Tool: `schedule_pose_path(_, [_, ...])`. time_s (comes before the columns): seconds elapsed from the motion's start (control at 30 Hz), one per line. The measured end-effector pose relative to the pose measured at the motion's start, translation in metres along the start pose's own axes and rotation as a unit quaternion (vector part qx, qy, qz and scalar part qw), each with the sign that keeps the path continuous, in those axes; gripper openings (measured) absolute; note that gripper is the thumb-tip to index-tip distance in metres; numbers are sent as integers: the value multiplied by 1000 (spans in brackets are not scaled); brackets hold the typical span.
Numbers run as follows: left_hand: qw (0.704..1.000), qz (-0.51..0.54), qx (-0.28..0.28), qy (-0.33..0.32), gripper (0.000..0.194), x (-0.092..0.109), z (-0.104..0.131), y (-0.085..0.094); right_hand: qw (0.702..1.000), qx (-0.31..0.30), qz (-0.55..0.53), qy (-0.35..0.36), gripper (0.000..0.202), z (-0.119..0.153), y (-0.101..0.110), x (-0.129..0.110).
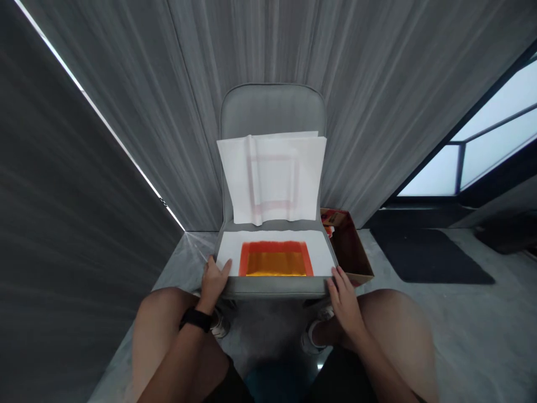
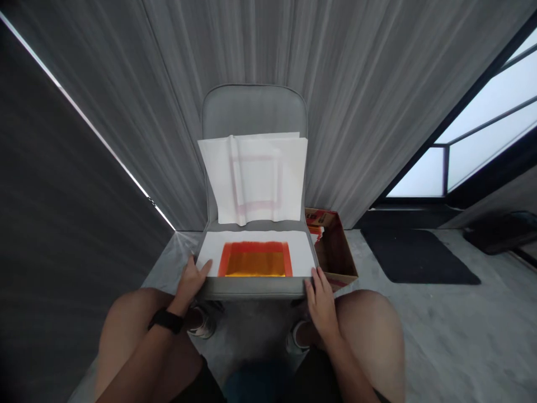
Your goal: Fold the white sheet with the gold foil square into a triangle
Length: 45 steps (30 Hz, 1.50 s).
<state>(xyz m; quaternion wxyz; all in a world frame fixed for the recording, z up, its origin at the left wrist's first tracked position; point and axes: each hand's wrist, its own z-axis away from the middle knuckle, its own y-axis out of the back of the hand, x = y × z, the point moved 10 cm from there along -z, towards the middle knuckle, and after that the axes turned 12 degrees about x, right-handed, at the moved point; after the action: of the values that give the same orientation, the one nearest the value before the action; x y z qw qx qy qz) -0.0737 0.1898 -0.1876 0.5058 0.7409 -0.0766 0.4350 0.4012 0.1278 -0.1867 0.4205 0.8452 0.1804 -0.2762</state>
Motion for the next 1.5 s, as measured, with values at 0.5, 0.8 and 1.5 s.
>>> schedule_pose_path(0.5, [990,132,36,29,52,-24,19,31,996,9,-44,-83,82,-38,1,26])
schedule_pose_path(0.8, [989,118,84,3,51,-13,9,49,995,39,-60,-73,70,-48,5,14])
schedule_pose_path(1.5, [971,182,-123,99,74,-13,43,53,972,-60,-20,-227,49,-33,23,35])
